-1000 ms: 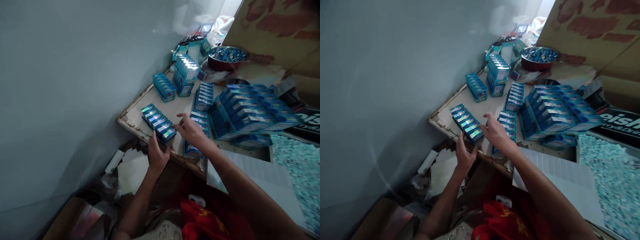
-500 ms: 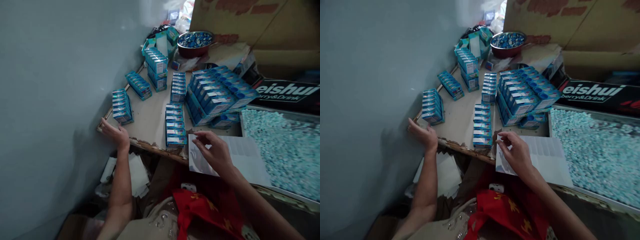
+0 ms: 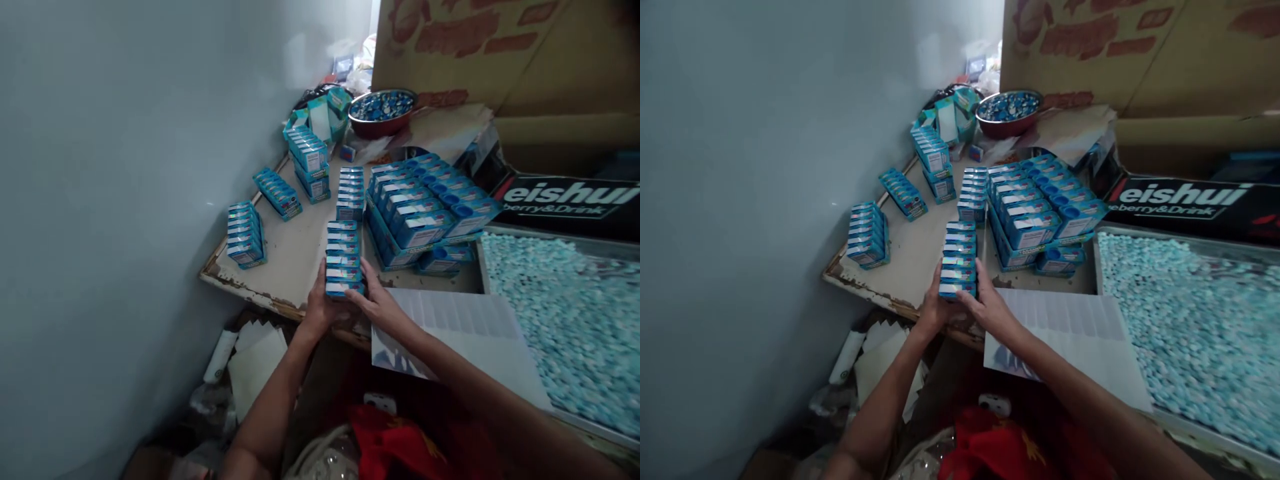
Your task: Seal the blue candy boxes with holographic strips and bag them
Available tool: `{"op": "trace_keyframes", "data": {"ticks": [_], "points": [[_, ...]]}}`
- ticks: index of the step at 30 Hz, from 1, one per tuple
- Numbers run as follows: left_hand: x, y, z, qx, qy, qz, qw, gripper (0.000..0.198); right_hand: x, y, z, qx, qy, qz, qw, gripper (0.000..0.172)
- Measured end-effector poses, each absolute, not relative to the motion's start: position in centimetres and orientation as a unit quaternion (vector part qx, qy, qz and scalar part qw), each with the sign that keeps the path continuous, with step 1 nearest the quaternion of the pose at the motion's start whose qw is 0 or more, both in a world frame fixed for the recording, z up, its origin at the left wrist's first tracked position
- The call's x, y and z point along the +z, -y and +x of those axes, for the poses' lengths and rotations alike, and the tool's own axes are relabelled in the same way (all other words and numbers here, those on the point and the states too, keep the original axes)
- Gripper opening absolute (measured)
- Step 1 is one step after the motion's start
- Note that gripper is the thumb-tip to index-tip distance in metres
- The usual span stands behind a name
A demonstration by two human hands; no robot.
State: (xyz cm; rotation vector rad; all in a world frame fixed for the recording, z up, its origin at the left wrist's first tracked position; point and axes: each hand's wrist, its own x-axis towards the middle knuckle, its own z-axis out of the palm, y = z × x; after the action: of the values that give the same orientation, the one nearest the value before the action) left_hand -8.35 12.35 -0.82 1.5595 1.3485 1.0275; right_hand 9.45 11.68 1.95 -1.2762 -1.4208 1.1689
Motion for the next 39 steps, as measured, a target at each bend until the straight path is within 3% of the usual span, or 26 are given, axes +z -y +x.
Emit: {"op": "trace_keyframes", "data": {"ticks": [3,6,8,12,15,20,24,28,33,39], "points": [[0.2,-16.3,-10.6,0.371,-0.457,0.646,0.487,0.119,2.1,-12.8,10.2,0.414,0.575,-0.550,0.441,0.090],[2.4,-21.9,-13.6,0.321,-0.463,0.594,0.575,0.085,2.5,-12.9,10.8,0.400,0.577,-0.568,0.429,0.082],[3.8,-26.3,-14.6,0.429,-0.603,0.508,0.440,0.077,2.7,-12.6,10.9,0.396,0.575,-0.574,0.428,0.082],[5.2,-34.6,-12.8,0.518,-0.731,0.399,0.196,0.108,2.6,-12.3,10.9,0.402,0.567,-0.577,0.429,0.088],[4.8,-38.4,-10.3,0.495,-0.787,0.333,0.156,0.122,2.3,-12.3,11.0,0.440,0.547,-0.560,0.440,0.088],[4.1,-40.0,-8.9,0.485,-0.797,0.325,0.153,0.105,1.7,-12.0,11.0,0.453,0.539,-0.543,0.458,0.077],[4.7,-38.5,-10.7,0.474,-0.793,0.338,0.178,0.100,1.4,-12.0,10.8,0.408,0.564,-0.566,0.442,0.074],[6.0,-34.1,-12.7,0.487,-0.780,0.355,0.167,0.118,1.3,-12.2,10.9,0.371,0.595,-0.567,0.433,0.073],[6.9,-24.6,-13.6,0.565,-0.711,0.395,0.139,0.119,0.2,-12.8,11.0,0.345,0.610,-0.559,0.443,0.071],[5.1,-11.7,-16.7,0.602,-0.648,0.425,0.193,0.114,0.1,-13.5,11.5,0.317,0.637,-0.544,0.445,0.071]]}}
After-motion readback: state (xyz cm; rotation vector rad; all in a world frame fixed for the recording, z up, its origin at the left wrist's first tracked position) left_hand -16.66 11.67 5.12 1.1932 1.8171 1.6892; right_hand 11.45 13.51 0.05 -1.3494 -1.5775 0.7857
